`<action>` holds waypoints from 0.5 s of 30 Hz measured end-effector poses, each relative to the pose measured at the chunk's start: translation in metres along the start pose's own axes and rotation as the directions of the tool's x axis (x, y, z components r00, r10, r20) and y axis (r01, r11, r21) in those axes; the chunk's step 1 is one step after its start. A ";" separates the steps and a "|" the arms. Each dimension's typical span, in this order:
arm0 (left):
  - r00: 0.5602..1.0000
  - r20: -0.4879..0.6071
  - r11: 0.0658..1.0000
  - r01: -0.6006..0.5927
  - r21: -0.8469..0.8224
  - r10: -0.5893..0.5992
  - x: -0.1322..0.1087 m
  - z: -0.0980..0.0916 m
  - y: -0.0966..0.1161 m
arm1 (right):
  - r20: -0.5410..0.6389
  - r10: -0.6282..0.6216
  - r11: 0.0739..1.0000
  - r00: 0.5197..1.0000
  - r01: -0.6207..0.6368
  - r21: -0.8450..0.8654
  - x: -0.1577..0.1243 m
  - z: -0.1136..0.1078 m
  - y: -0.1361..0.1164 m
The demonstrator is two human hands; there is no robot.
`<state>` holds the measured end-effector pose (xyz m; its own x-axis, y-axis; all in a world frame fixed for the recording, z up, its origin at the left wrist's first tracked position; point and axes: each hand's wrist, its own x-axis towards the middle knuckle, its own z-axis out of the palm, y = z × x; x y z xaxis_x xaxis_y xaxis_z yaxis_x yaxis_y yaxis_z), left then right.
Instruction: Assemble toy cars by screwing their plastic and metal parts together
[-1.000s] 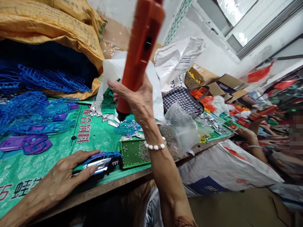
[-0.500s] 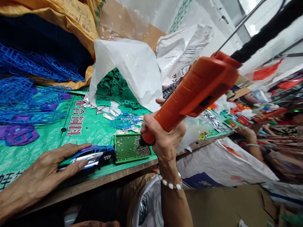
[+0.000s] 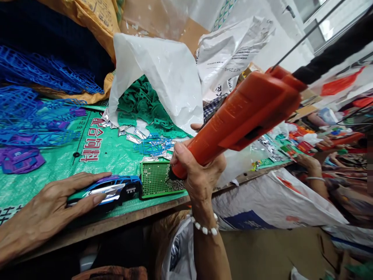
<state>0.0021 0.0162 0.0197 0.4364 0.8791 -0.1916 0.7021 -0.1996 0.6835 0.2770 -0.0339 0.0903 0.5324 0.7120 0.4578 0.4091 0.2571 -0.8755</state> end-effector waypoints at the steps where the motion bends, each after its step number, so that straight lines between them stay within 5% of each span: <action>1: 1.000 -0.003 1.000 -0.001 0.001 0.001 0.000 0.000 0.000 | -0.011 0.017 1.000 1.000 -0.017 0.011 0.000 0.001 0.000; 9: 1.000 -0.023 0.997 -0.009 -0.079 0.007 -0.005 -0.004 0.017 | -0.035 0.054 0.997 0.998 -0.052 0.052 -0.001 0.003 -0.002; 15: 1.000 0.004 0.997 0.010 -0.076 -0.010 -0.002 -0.002 0.008 | -0.029 0.037 0.998 0.999 -0.036 0.045 -0.001 0.004 0.000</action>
<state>0.0055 0.0135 0.0273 0.4322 0.8790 -0.2012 0.6615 -0.1574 0.7333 0.2736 -0.0316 0.0893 0.5681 0.7020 0.4295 0.3561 0.2608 -0.8973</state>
